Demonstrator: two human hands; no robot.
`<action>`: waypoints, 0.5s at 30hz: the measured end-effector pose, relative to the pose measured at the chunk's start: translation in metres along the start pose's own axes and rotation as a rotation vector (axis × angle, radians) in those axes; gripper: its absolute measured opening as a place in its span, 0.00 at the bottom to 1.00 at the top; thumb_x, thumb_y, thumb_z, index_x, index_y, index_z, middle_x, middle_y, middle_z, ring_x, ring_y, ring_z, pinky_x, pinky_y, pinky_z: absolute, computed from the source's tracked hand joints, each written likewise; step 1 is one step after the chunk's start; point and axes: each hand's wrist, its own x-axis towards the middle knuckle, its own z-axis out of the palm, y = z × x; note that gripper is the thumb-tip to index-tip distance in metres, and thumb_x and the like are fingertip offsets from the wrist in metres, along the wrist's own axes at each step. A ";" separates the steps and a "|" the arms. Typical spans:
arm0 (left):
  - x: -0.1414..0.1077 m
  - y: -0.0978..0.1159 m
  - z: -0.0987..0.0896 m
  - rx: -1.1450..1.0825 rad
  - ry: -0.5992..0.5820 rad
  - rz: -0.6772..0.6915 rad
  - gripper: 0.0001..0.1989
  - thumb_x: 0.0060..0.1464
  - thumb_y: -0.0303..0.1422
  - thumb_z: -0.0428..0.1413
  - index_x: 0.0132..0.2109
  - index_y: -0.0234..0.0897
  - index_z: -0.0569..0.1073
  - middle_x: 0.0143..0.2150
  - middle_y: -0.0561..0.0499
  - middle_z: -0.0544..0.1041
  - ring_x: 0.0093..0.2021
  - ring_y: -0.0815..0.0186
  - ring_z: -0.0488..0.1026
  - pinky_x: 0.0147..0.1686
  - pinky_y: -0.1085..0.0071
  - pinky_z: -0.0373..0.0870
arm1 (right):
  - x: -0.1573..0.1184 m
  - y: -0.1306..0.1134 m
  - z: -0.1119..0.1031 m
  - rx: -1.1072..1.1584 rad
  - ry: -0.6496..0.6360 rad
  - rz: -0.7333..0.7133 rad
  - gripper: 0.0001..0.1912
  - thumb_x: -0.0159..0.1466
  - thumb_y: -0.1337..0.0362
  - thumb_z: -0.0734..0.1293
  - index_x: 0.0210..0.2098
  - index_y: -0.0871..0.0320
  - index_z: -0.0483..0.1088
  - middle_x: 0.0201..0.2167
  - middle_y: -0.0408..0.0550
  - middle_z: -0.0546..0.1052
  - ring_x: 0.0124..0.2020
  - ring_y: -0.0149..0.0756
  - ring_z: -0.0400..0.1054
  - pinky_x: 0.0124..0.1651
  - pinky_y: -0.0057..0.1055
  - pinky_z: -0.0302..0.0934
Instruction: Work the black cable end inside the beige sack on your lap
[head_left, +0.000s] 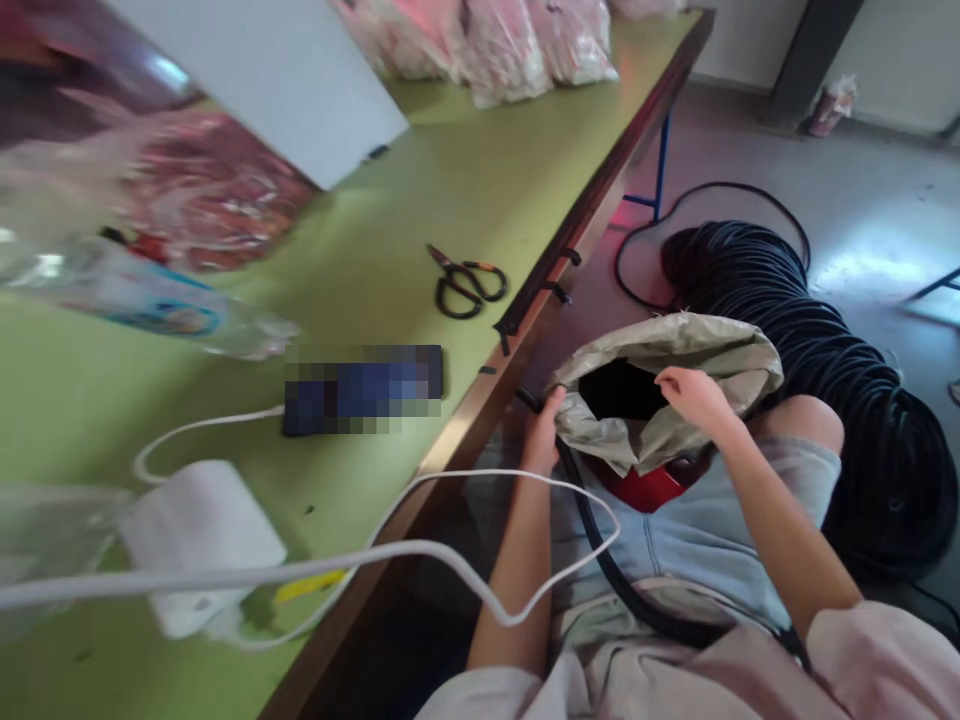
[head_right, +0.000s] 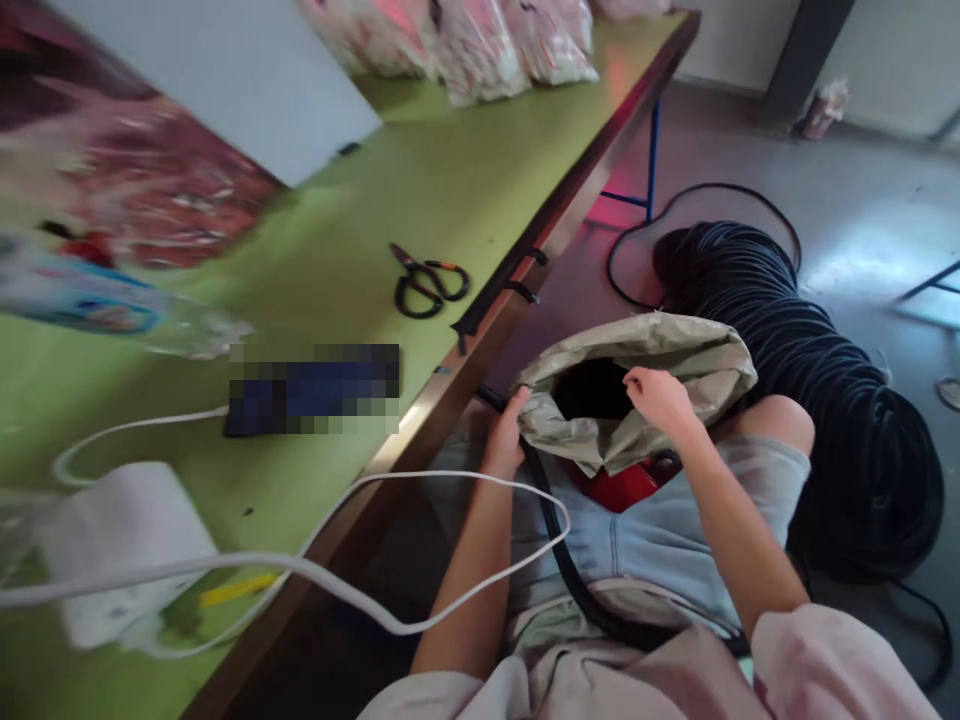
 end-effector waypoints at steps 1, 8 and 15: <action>-0.003 0.002 0.000 0.051 -0.048 -0.020 0.10 0.56 0.33 0.66 0.45 0.38 0.80 0.49 0.46 0.83 0.55 0.57 0.78 0.59 0.61 0.73 | 0.025 -0.004 0.004 0.009 -0.092 0.018 0.13 0.61 0.56 0.72 0.40 0.58 0.76 0.39 0.53 0.80 0.56 0.52 0.71 0.63 0.48 0.64; -0.013 0.013 -0.005 0.338 -0.381 -0.024 0.22 0.44 0.45 0.73 0.41 0.34 0.83 0.44 0.37 0.84 0.52 0.44 0.79 0.61 0.47 0.70 | 0.115 -0.026 0.020 -0.173 -0.064 -0.136 0.25 0.60 0.47 0.71 0.51 0.57 0.75 0.62 0.59 0.74 0.70 0.58 0.58 0.73 0.57 0.47; -0.005 0.013 -0.014 0.243 -0.378 -0.049 0.26 0.46 0.53 0.71 0.43 0.36 0.84 0.46 0.41 0.84 0.50 0.49 0.80 0.57 0.54 0.73 | -0.007 0.024 -0.047 -0.297 0.119 -0.315 0.31 0.61 0.35 0.65 0.60 0.37 0.72 0.67 0.50 0.71 0.75 0.60 0.52 0.78 0.63 0.39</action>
